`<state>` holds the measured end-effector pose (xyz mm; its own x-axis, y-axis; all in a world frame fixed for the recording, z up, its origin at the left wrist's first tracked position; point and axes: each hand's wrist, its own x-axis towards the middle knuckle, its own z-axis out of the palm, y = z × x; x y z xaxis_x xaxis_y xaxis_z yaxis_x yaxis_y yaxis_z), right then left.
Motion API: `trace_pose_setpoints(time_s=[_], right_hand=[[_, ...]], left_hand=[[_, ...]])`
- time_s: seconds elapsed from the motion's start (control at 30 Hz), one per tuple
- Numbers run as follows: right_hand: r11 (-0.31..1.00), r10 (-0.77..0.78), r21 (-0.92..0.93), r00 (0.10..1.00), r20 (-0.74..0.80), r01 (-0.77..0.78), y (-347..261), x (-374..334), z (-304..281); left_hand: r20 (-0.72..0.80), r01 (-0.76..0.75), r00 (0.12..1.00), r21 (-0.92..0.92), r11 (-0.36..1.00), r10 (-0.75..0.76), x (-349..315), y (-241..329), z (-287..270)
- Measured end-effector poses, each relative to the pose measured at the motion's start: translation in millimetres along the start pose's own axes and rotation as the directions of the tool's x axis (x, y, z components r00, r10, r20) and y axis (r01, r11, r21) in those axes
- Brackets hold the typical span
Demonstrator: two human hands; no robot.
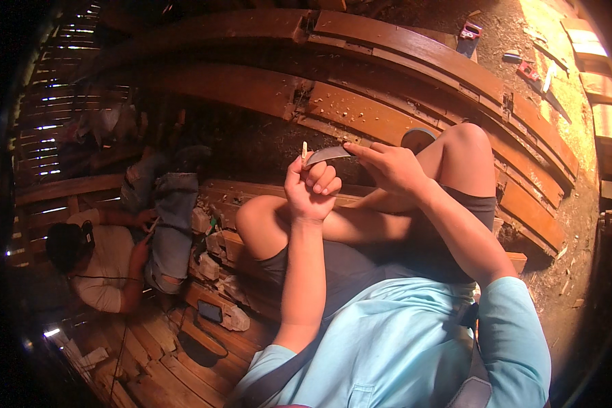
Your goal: The person sits on a wooden floor and uses a curved knife to carve a small piece of wood. They repeatedly shave thin layers off the wood, inspecting the shape and sharpness of the blade between cuts. A second person sits nearby using a phone.
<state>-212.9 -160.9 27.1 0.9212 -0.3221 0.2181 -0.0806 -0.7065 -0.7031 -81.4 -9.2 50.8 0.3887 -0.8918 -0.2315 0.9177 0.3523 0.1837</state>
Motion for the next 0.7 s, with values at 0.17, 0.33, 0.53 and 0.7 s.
trace_pose_setpoints(time_s=[0.17, 0.33, 0.53, 0.7], right_hand=[[0.998, -0.04, -0.05, 0.998, -0.043, 0.037, 4.2, -0.2, 2.2], [0.982, -0.026, -0.187, 0.994, -0.105, 0.005, 0.9, -4.2, 3.1], [0.963, 0.132, -0.215, 0.982, -0.139, -0.16, 1.2, -4.5, 19.1], [0.94, 0.269, -0.203, 0.962, -0.048, -0.273, -0.4, -3.8, 28.5]], left_hand=[[0.004, 0.053, 0.999, 0.038, 0.998, -0.053, 2.4, -4.7, -6.1], [-0.024, 0.049, 0.999, 0.1, 0.994, -0.047, 4.2, -5.4, -7.7], [-0.065, -0.034, 0.997, 0.103, 0.994, 0.041, 14.1, -10.5, -18.3], [-0.178, -0.043, 0.982, 0.144, 0.989, 0.069, 20.0, -8.2, -25.9]])
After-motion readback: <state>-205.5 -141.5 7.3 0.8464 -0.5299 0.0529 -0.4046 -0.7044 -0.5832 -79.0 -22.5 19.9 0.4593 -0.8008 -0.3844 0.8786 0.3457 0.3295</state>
